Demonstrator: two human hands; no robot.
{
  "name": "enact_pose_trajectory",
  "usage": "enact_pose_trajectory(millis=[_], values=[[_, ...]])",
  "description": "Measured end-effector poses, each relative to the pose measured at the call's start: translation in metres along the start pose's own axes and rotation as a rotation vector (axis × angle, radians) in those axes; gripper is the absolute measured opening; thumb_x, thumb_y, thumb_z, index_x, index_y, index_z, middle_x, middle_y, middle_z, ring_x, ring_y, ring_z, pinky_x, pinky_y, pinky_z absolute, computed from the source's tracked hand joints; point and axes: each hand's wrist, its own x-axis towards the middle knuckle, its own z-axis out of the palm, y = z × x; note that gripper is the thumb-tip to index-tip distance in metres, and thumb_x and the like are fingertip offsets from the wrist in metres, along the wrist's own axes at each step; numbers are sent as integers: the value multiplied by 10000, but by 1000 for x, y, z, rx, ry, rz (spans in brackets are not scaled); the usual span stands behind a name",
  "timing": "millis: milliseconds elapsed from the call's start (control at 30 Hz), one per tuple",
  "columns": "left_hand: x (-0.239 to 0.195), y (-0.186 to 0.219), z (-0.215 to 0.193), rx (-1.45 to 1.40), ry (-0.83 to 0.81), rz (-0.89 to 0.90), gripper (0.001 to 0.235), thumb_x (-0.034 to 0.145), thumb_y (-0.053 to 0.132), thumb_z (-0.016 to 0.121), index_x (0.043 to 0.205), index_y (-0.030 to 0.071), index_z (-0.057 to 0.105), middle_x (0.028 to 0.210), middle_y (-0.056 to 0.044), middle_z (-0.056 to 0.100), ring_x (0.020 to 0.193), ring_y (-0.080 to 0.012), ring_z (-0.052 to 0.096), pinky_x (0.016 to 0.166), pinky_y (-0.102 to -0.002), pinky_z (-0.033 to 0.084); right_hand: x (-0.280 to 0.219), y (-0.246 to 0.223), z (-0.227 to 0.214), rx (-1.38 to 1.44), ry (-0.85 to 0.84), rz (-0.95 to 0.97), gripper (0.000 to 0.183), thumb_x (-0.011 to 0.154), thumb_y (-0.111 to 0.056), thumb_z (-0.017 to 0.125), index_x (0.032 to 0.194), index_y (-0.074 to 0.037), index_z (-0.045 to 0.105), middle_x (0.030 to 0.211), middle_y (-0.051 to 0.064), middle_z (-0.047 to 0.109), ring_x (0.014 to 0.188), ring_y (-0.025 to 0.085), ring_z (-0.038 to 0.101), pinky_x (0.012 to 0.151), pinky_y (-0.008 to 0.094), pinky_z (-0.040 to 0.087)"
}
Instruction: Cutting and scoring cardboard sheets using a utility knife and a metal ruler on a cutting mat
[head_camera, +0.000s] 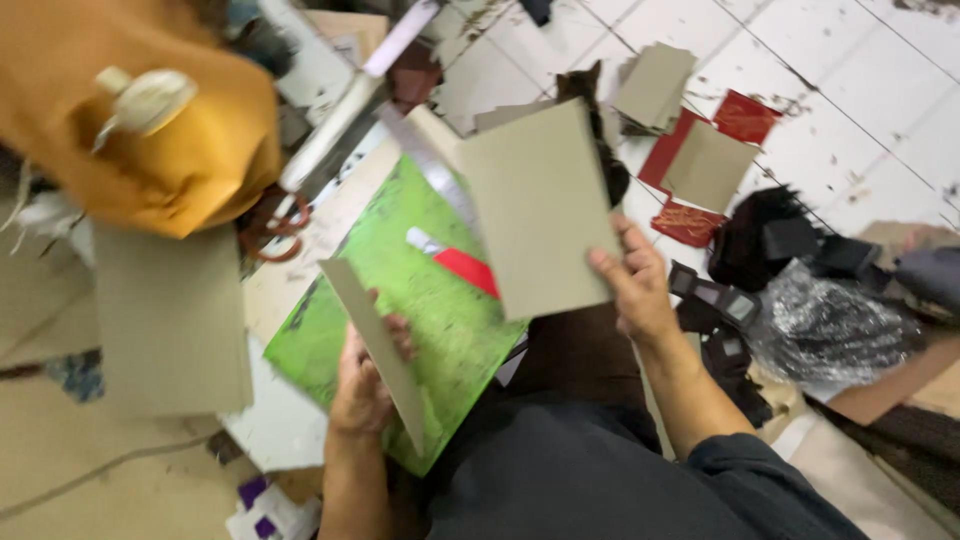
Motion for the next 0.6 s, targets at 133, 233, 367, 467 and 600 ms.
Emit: enact_pose_trajectory(millis=[133, 233, 367, 467, 600], values=[[15, -28, -37, -26, 347, 54, 435, 979, 136, 657, 1374, 51, 496, 948, -25, 647, 773, -66, 580, 683, -180, 397, 46, -28, -49, 78, 243, -180, 459, 924, -108, 705, 1350, -49, 545, 1287, 95, 674, 1112, 178, 667, 1027, 314, 563], [16, -34, -44, 19, 514, 135, 164, 1032, 85, 608, 1188, 63, 564, 946, -21, 647, 848, -75, 612, 833, -185, 504, 91, -56, -78, 91, 263, -306, 378, 944, -126, 708, 1284, -57, 557, 1279, 95, 677, 1129, 197, 676, 1034, 346, 580], [13, -27, -33, 37, 515, 167, 21, 1075, 92, 575, 1071, 74, 586, 992, -74, 708, 915, -125, 677, 879, -257, 568, 181, -69, -127, 81, 353, -331, 385, 940, -88, 682, 1301, -1, 579, 1241, 127, 724, 1105, 246, 731, 982, 387, 650], [13, -18, -22, 83, 574, 130, 58, 1089, 116, 569, 1038, 95, 586, 971, -69, 709, 878, -127, 675, 848, -274, 583, 262, -53, -182, 58, 493, -133, 109, 993, -191, 604, 1080, -128, 619, 1152, 34, 740, 1041, 198, 714, 799, 375, 629], [12, -19, -22, 92, 591, 140, 62, 1087, 110, 579, 1029, 96, 597, 933, -37, 706, 849, -94, 676, 812, -242, 589, 275, 11, -235, -267, 801, 285, 208, 1100, -393, 430, 1122, -190, 466, 795, -86, 469, 549, 29, 376, 441, 208, 305]])
